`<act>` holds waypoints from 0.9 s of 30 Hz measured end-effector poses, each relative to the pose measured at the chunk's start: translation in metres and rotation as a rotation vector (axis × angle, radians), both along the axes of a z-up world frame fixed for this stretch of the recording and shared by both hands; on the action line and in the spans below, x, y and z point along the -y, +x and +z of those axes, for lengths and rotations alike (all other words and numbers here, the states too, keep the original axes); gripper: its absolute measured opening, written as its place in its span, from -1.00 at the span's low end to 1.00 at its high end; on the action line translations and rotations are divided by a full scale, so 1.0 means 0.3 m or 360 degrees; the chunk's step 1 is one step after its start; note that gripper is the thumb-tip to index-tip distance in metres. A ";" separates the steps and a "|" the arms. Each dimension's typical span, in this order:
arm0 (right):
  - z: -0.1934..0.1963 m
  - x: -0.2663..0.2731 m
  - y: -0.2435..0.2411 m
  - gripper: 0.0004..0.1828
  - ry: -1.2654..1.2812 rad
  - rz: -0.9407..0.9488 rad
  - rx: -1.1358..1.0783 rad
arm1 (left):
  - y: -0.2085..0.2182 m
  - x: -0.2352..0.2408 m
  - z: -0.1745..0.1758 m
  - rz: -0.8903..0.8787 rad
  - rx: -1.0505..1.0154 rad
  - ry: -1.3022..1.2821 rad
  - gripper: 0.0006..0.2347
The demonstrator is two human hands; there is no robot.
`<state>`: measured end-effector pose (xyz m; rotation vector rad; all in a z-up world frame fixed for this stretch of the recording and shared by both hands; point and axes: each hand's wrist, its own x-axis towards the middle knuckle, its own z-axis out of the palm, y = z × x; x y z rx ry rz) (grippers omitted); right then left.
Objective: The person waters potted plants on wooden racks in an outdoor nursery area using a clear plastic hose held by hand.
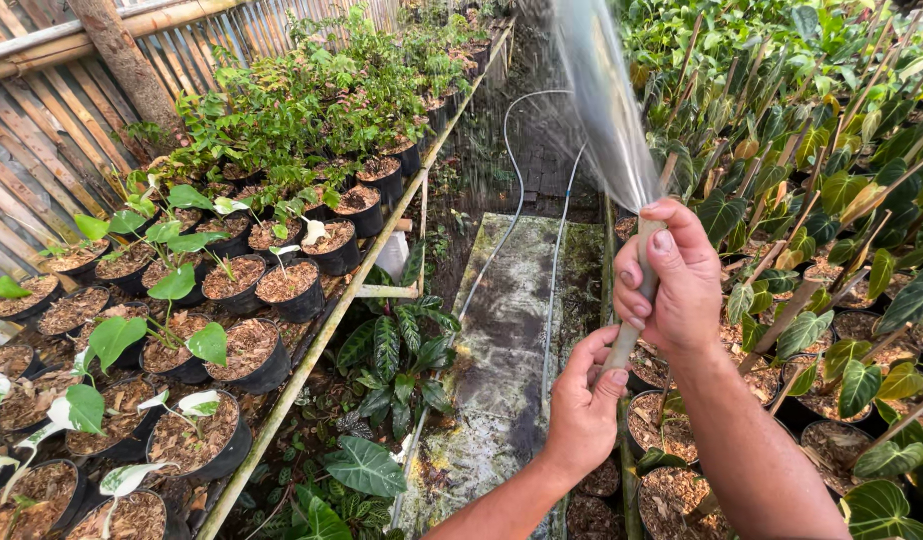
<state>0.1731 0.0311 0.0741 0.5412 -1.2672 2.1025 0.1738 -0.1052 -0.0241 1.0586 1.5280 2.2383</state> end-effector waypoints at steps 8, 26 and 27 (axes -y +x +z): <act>-0.002 -0.011 0.001 -0.77 -0.0011 0.0034 -0.0001 | -0.003 -0.015 -0.013 -0.0003 -0.0011 0.0040 -0.70; -0.005 -0.016 -0.016 -0.77 -0.0003 -0.0006 0.0018 | -0.012 -0.026 -0.018 0.0025 -0.0011 0.0089 -0.70; -0.005 -0.017 -0.016 -0.77 -0.0004 -0.0010 0.0017 | -0.012 -0.028 -0.019 0.0034 -0.0019 0.0083 -0.70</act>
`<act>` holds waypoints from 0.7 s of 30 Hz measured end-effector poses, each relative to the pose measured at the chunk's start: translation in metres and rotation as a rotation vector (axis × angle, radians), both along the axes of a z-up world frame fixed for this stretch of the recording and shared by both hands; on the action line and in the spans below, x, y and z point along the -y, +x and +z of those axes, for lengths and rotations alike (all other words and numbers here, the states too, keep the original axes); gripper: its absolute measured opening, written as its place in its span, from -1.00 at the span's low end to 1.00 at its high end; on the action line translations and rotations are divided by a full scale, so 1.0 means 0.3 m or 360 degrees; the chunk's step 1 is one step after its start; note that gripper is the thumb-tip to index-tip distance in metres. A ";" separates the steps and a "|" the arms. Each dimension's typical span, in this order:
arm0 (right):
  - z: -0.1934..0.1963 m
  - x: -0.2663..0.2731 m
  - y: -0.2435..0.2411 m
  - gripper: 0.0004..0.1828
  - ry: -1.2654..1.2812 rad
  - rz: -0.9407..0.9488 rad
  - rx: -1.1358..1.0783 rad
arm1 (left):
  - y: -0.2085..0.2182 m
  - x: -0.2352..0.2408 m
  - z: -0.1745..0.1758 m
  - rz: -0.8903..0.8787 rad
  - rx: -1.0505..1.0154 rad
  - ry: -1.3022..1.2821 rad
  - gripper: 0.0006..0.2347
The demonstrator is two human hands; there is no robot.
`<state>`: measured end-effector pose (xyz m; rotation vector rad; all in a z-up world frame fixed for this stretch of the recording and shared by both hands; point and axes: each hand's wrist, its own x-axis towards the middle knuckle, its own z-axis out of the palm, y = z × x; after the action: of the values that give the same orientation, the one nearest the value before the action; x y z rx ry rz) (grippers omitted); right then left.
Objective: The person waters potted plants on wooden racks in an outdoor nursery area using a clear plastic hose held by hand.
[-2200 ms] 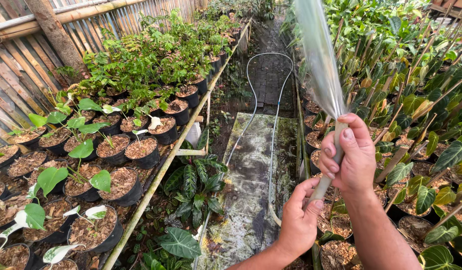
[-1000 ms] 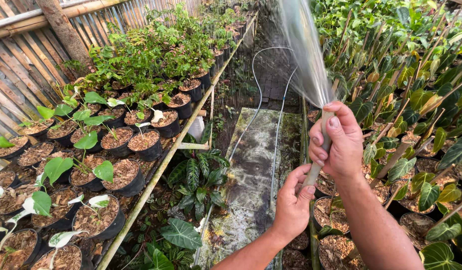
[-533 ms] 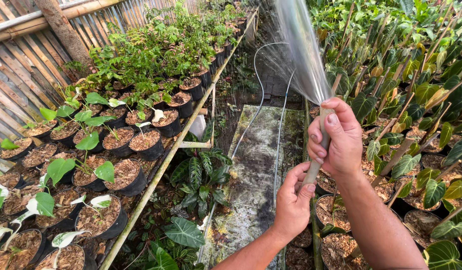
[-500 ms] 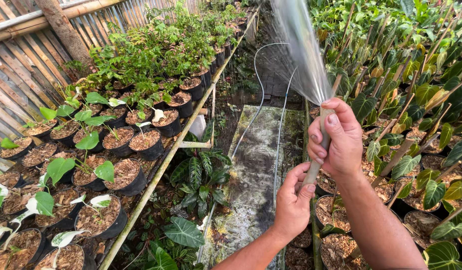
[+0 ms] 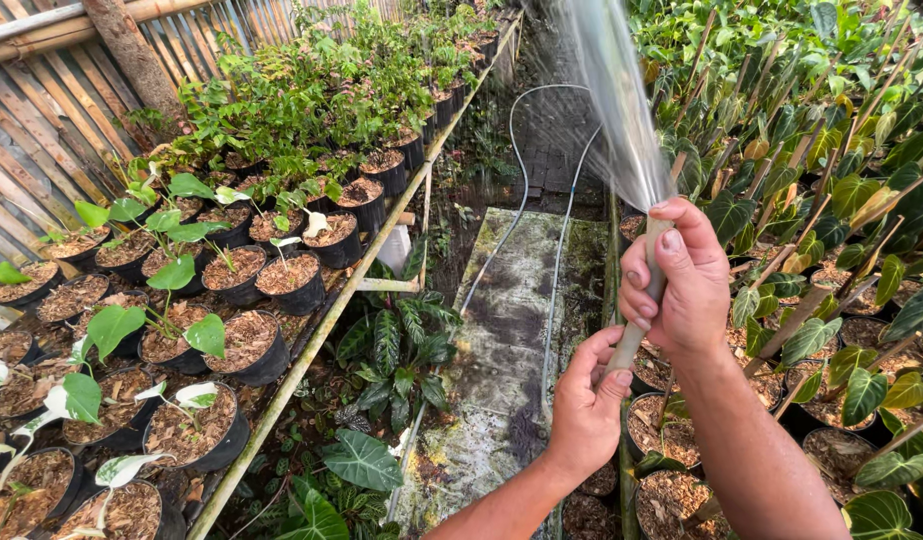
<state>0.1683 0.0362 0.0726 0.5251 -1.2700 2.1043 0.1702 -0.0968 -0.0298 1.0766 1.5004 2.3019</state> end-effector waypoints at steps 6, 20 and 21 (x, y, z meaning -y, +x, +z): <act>0.000 0.003 0.004 -0.77 -0.0001 -0.0037 -0.0006 | 0.001 0.004 0.006 0.0010 -0.0012 -0.0053 -0.70; 0.010 0.006 0.013 -0.76 0.0024 -0.0040 -0.0033 | 0.004 0.006 0.012 -0.0002 -0.0018 -0.0042 -0.70; 0.011 0.006 0.012 -0.76 0.0023 -0.0028 -0.0035 | 0.005 0.007 0.013 -0.0003 -0.0010 -0.0043 -0.70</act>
<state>0.1719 0.0345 0.0760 0.5399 -1.2743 2.0709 0.1718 -0.0988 -0.0259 1.0784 1.5275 2.2722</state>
